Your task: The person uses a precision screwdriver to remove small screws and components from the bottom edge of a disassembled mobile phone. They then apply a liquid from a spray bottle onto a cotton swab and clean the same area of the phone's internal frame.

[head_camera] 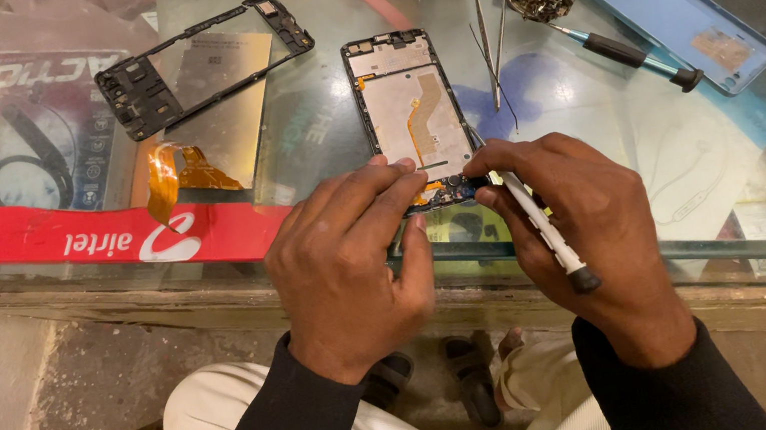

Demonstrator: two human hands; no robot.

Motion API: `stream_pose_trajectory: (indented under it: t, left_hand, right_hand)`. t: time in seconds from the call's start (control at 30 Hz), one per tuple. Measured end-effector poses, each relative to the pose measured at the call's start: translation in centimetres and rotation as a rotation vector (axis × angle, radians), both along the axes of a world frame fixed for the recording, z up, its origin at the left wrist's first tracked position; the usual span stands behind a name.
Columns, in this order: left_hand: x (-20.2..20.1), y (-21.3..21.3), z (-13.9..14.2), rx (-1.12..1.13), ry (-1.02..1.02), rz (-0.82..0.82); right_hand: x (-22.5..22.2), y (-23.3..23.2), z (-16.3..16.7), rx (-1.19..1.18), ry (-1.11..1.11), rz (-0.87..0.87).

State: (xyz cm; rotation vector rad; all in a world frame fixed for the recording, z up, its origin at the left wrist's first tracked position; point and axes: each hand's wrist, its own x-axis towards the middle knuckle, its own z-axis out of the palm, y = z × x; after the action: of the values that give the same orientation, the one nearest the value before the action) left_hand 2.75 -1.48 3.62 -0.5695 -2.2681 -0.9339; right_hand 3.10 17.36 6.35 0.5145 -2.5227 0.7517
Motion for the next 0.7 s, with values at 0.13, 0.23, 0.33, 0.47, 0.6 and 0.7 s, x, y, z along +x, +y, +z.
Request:
stream_pose_trajectory:
  t: [0.13,0.23,0.33,0.47,0.6,0.7]
  left_hand:
    - [0.00,-0.05,0.02,-0.006,-0.006,-0.001]
    - [-0.04,-0.11,0.04,-0.007,-0.008,0.001]
    - [-0.10,0.00,0.02,-0.011,0.000,0.006]
    - [-0.27,0.13,-0.04,-0.025,0.023,0.022]
    - [-0.33,0.23,-0.16,-0.012,0.016,0.036]
    - [-0.18,0.26,-0.25,0.003,0.024,0.035]
  right_hand:
    - [-0.07,0.03,-0.07,0.037,0.059,0.051]
    - [-0.01,0.03,-0.05,0.051,0.049,0.065]
    - [0.11,0.12,0.11,0.060,0.062,0.107]
    - [0.17,0.18,0.29,0.080,0.052,0.118]
    - [0.05,0.14,0.26,0.066,0.036,0.143]
    - [-0.03,0.03,0.08,0.018,0.069,0.108]
